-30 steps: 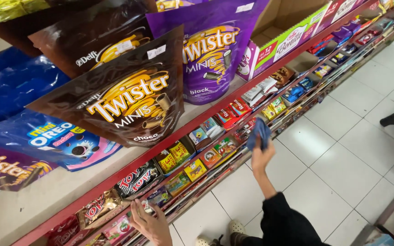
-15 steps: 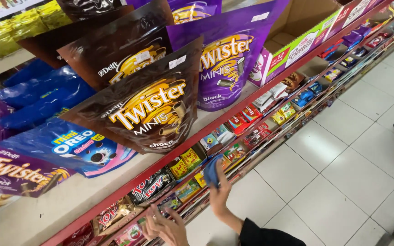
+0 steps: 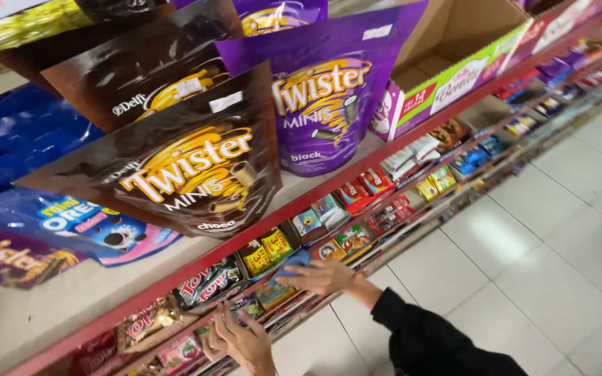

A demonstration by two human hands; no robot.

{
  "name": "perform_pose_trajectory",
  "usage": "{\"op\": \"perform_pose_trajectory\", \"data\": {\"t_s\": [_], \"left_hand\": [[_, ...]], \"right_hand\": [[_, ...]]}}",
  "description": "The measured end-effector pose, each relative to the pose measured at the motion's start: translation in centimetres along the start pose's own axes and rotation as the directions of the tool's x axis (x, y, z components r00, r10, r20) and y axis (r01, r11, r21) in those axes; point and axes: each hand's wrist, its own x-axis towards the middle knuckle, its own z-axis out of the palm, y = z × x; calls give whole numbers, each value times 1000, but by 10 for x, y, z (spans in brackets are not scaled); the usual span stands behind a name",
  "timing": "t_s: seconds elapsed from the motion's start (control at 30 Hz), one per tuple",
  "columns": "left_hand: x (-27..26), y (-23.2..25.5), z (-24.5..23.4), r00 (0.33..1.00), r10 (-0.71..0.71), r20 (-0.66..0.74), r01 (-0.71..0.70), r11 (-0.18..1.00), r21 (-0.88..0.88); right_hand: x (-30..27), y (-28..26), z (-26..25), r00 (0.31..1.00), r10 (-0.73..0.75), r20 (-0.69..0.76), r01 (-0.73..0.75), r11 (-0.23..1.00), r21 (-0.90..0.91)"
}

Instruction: Organizing and cleaning snack items on grocery store shelves.

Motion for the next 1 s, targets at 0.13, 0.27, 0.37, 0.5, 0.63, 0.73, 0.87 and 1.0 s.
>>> {"op": "perform_pose_trajectory", "data": {"t_s": [0.13,0.27,0.37,0.5,0.63,0.73,0.87,1.0], "left_hand": [[2,52,-1,988,-154,-19,153,987,-49],[-16,134,2,966,-253,-59,221,919,-327],[-48,187,37,983,-72,171,119,953,-280],[-44,266,41,892,118,436,-62,988,-139],[-48,305,68,855,405,324,-363,913,-184],[-50,311,93,833,376,406,-364,925,-109],[-51,316,94,875,339,345,-321,941,-110],[-59,315,101,839,358,410,-381,924,-28]], "right_hand": [[-54,57,-11,999,-22,-24,25,993,111],[-132,107,-35,994,63,94,-68,997,49],[-177,144,-54,957,164,238,-163,986,-27],[-229,159,-71,974,165,157,-200,950,241],[-218,178,-77,996,-8,-88,19,992,126],[-206,210,-55,998,-68,5,66,985,159],[-190,249,-66,962,-274,21,274,962,19],[-218,278,-74,960,-281,11,281,959,-13]]}}
